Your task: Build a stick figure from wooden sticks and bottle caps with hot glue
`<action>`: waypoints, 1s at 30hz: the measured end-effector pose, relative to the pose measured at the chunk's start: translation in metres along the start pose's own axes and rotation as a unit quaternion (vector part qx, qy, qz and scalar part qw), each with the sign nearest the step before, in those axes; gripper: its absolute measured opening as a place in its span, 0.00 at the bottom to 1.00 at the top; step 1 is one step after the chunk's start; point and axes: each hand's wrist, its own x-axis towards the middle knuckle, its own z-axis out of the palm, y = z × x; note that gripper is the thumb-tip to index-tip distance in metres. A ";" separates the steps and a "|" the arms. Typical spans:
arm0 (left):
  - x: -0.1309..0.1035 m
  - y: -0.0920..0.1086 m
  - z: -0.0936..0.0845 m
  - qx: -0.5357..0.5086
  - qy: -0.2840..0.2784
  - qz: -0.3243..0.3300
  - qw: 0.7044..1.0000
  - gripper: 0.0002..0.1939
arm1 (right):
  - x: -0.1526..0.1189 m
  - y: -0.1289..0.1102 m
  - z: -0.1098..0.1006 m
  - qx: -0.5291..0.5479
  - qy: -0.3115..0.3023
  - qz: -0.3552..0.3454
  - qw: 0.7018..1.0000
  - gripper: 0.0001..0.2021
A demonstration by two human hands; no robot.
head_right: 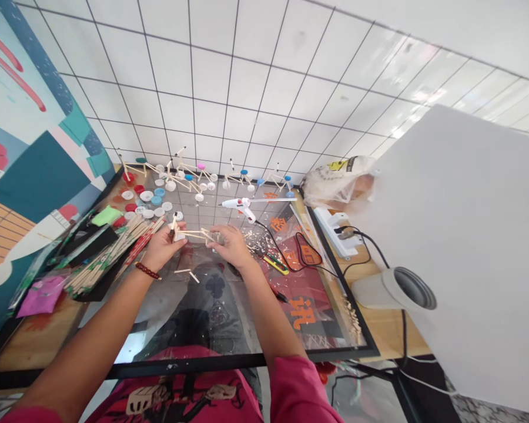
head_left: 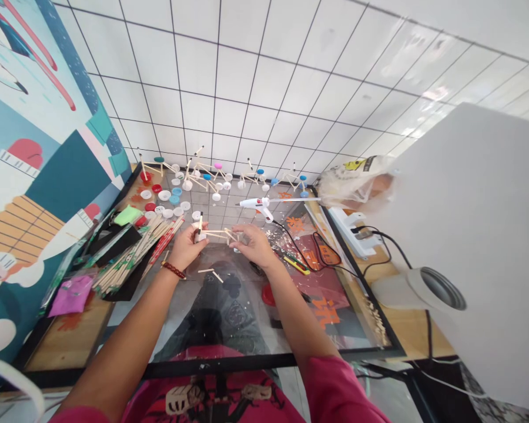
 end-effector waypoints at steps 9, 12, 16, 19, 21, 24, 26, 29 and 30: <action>-0.001 0.001 0.000 -0.039 -0.016 -0.020 0.999 0.30 | -0.007 0.016 -0.024 -0.009 -0.104 0.052 0.993 0.56; -0.002 0.004 0.000 -0.039 -0.014 -0.026 0.999 0.30 | -0.007 0.020 -0.020 -0.017 -0.116 0.056 0.991 0.53; -0.001 0.005 0.000 -0.041 -0.017 -0.027 0.999 0.31 | -0.007 0.018 -0.018 -0.012 -0.111 0.058 0.992 0.53; -0.001 0.004 0.000 -0.042 -0.018 -0.030 0.999 0.31 | -0.008 0.014 -0.024 -0.004 -0.094 0.067 0.993 0.51; 0.000 0.002 -0.001 -0.040 -0.020 -0.033 0.998 0.31 | -0.009 0.014 -0.032 0.001 -0.071 0.073 0.995 0.40; 0.001 0.000 -0.001 -0.034 -0.025 -0.031 0.999 0.30 | -0.009 0.021 -0.051 -0.032 -0.030 0.144 0.989 0.17; 0.001 0.000 -0.001 -0.030 -0.025 -0.027 0.999 0.29 | -0.006 0.030 -0.064 -0.069 -0.006 0.215 0.974 0.12; 0.001 0.000 -0.001 -0.037 -0.025 -0.029 0.999 0.29 | 0.006 0.048 -0.076 -0.099 0.022 0.264 0.959 0.15; 0.001 0.000 -0.001 -0.040 -0.027 -0.030 0.998 0.29 | 0.011 0.054 -0.078 -0.102 0.029 0.267 0.958 0.17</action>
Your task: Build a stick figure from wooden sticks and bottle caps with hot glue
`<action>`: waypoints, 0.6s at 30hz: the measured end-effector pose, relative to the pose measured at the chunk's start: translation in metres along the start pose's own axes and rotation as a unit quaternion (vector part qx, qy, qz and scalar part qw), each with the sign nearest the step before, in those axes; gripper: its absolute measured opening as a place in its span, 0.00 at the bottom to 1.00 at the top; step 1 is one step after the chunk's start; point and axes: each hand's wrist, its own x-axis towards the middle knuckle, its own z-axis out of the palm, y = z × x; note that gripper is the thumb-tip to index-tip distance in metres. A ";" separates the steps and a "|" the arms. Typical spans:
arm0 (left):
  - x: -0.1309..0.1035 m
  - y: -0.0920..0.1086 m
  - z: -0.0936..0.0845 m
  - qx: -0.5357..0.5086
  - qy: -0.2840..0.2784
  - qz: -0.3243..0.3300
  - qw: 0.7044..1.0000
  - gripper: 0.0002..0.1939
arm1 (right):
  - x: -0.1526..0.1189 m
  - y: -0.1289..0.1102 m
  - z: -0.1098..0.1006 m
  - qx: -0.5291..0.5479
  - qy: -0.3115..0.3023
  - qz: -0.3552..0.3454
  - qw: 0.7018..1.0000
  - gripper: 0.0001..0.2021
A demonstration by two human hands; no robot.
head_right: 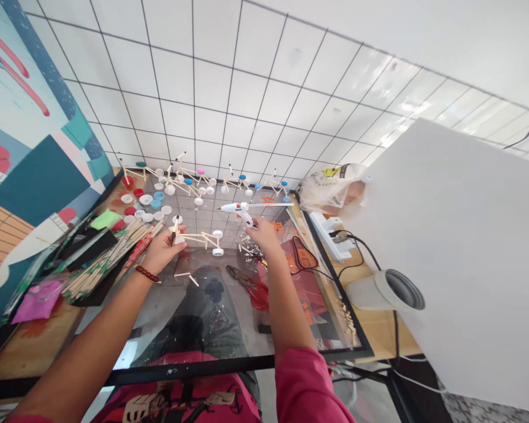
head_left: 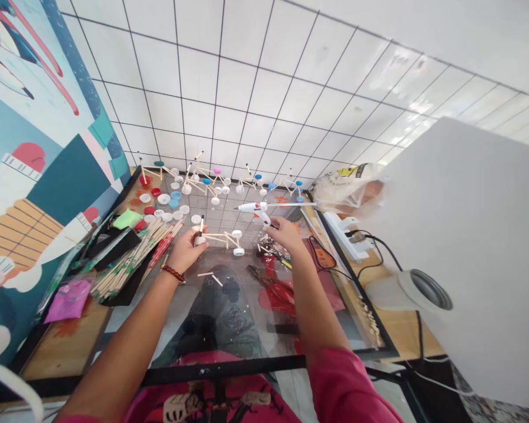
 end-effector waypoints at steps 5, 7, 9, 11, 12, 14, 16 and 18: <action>0.001 0.001 0.000 -0.005 0.009 -0.002 1.000 0.28 | 0.036 0.000 0.016 0.019 0.003 -0.003 1.000 0.24; 0.002 0.002 0.000 -0.008 0.014 -0.003 1.000 0.28 | 0.046 -0.001 0.025 0.031 -0.003 -0.011 0.999 0.20; 0.002 0.004 0.000 -0.010 0.012 -0.001 1.000 0.28 | 0.052 -0.003 0.030 0.038 -0.006 -0.014 0.999 0.15; 0.001 0.005 0.001 -0.009 0.007 -0.001 1.000 0.28 | 0.052 -0.005 0.030 0.043 -0.005 -0.017 0.999 0.12; 0.001 0.006 0.001 -0.009 0.003 -0.003 1.000 0.28 | 0.050 -0.007 0.028 0.045 -0.001 -0.020 0.999 0.12; 0.001 0.007 0.001 -0.011 -0.003 -0.008 1.000 0.28 | 0.040 -0.011 0.021 0.054 0.009 -0.031 0.998 0.15; 0.001 0.006 0.001 -0.011 -0.006 -0.008 1.000 0.28 | 0.026 -0.017 0.013 0.064 0.017 -0.047 0.997 0.18; 0.002 0.004 0.001 -0.010 -0.006 -0.002 1.000 0.27 | 0.010 -0.022 0.005 0.099 0.010 -0.073 0.992 0.19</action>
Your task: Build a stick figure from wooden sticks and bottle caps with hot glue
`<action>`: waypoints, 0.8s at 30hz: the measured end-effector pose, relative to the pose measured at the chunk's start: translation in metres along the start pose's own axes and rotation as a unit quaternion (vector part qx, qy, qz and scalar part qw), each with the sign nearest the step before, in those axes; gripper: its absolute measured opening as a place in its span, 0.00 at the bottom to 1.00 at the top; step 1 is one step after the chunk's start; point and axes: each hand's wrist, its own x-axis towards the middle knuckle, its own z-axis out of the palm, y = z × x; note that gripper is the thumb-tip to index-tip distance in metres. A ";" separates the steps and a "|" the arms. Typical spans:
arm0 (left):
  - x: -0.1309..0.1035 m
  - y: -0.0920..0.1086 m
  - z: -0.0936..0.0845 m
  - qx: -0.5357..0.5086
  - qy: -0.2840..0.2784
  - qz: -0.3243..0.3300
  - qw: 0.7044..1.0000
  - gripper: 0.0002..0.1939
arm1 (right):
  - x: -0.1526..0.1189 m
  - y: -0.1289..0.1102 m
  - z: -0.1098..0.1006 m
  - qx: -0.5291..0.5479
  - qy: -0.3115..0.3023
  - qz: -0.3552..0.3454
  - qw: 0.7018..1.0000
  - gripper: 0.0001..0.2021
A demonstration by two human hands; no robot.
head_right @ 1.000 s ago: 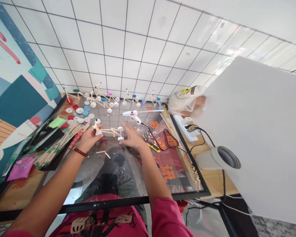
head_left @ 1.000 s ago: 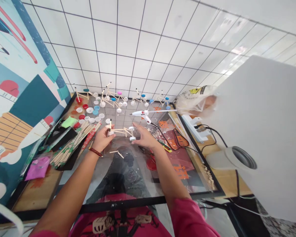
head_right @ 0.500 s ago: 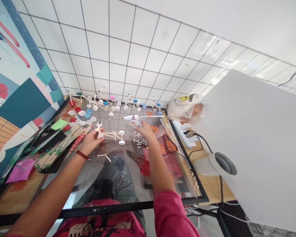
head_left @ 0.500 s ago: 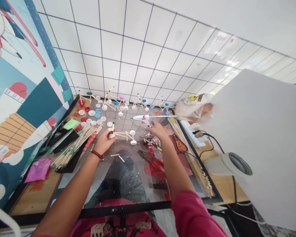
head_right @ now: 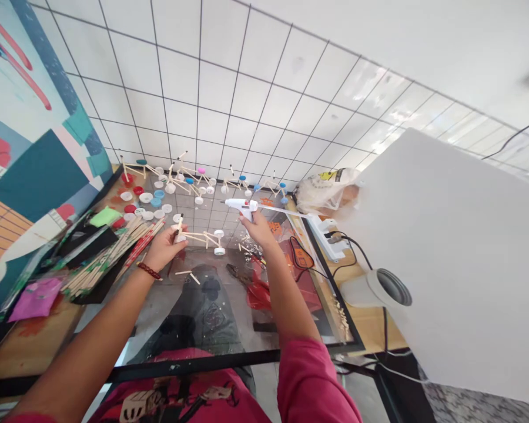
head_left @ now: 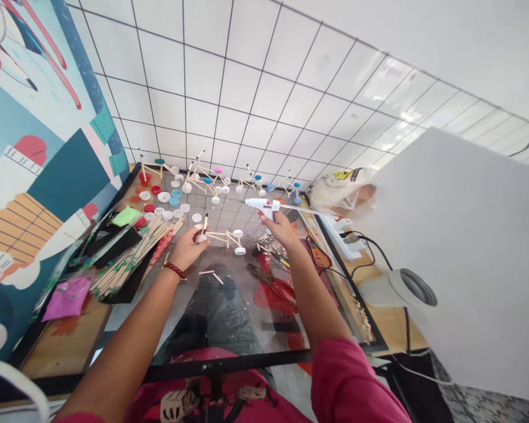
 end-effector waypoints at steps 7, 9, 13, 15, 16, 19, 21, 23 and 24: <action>0.003 -0.009 0.001 -0.007 0.012 0.007 1.000 0.26 | -0.035 -0.007 -0.002 0.111 -0.009 -0.010 0.994 0.22; 0.003 -0.008 0.002 -0.009 0.015 0.005 1.000 0.26 | -0.029 -0.002 0.004 0.096 0.007 0.009 0.995 0.23; 0.002 -0.005 0.002 -0.021 0.010 -0.006 1.000 0.26 | -0.001 0.010 0.017 0.081 0.022 0.025 0.996 0.22; 0.002 -0.003 0.002 -0.026 0.007 -0.008 1.000 0.26 | 0.015 0.013 0.024 0.080 0.016 0.023 0.996 0.22; 0.002 -0.002 0.002 -0.026 0.008 -0.007 1.000 0.26 | 0.022 0.014 0.028 0.078 0.012 0.022 0.997 0.21; 0.002 -0.001 0.001 -0.026 0.012 -0.004 1.000 0.26 | 0.033 0.016 0.040 0.065 0.000 0.025 0.998 0.20; 0.002 -0.001 0.001 -0.025 0.012 -0.002 1.000 0.25 | 0.035 0.017 0.048 0.051 -0.007 0.028 0.998 0.19; 0.002 -0.002 0.001 -0.024 0.012 -0.001 1.000 0.24 | 0.034 0.018 0.052 0.030 -0.010 0.034 0.999 0.18; 0.002 -0.003 0.001 -0.023 0.012 -0.001 1.000 0.25 | 0.033 0.017 0.053 0.017 -0.011 0.037 0.999 0.18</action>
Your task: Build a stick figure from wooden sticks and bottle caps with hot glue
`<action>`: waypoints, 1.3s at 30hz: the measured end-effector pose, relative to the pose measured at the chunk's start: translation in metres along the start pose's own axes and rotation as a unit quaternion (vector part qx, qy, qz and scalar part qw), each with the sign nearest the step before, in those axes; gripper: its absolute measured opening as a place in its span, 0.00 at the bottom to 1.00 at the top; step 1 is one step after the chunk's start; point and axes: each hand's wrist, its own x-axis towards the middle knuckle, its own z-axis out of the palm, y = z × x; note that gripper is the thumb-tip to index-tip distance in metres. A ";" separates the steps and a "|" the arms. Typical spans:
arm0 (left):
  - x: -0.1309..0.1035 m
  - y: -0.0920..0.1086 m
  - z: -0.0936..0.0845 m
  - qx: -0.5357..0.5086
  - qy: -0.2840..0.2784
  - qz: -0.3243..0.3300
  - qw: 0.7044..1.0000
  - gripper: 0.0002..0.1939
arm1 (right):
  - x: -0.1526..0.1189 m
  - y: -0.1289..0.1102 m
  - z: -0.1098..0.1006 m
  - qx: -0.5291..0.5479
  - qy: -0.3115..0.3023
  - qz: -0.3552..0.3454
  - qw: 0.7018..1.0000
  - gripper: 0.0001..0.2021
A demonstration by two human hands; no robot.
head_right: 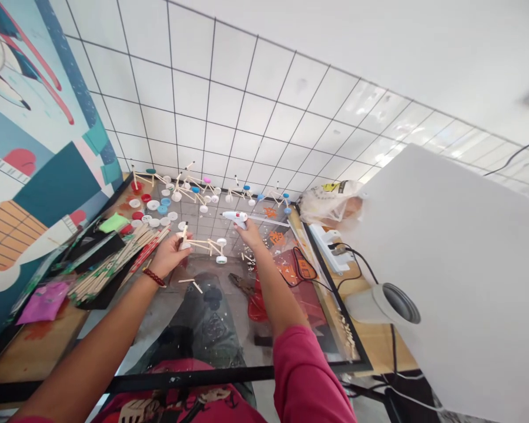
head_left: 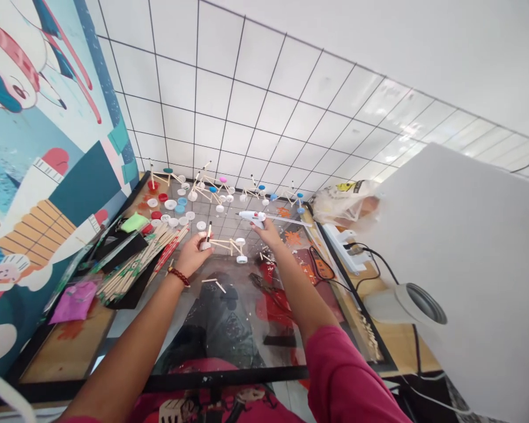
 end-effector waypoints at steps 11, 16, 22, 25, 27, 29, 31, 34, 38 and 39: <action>0.000 -0.001 0.000 0.009 -0.006 -0.002 1.000 0.25 | -0.065 -0.035 -0.051 -0.173 0.014 0.042 0.984 0.26; -0.001 0.001 0.000 0.001 0.006 0.000 1.000 0.24 | -0.092 -0.068 -0.039 -0.238 -0.035 -0.028 0.970 0.17; -0.001 0.004 0.002 -0.024 0.002 -0.014 1.000 0.26 | -0.025 -0.129 -0.019 -0.440 -0.136 -0.116 0.880 0.16; -0.001 0.004 0.004 -0.036 0.006 -0.022 0.999 0.27 | 0.025 -0.142 0.002 -0.470 -0.170 -0.098 0.860 0.16; -0.001 0.005 0.004 -0.042 0.007 -0.029 0.999 0.26 | 0.050 -0.142 0.017 -0.481 -0.190 -0.085 0.852 0.17; -0.002 0.005 0.005 -0.046 0.007 -0.027 0.999 0.26 | 0.067 -0.136 0.029 -0.493 -0.198 -0.072 0.844 0.17; -0.003 0.004 0.005 -0.046 0.008 -0.019 0.999 0.26 | 0.077 -0.129 0.038 -0.502 -0.196 -0.062 0.840 0.18; -0.003 0.004 0.005 -0.041 0.008 -0.012 0.999 0.26 | 0.085 -0.119 0.046 -0.510 -0.190 -0.057 0.837 0.16; -0.003 0.005 0.004 -0.025 0.007 -0.012 1.000 0.23 | 0.091 -0.111 0.051 -0.514 -0.186 -0.057 0.836 0.16; -0.004 0.005 0.004 -0.024 0.007 -0.013 1.000 0.23 | 0.091 -0.110 0.052 -0.515 -0.186 -0.057 0.835 0.16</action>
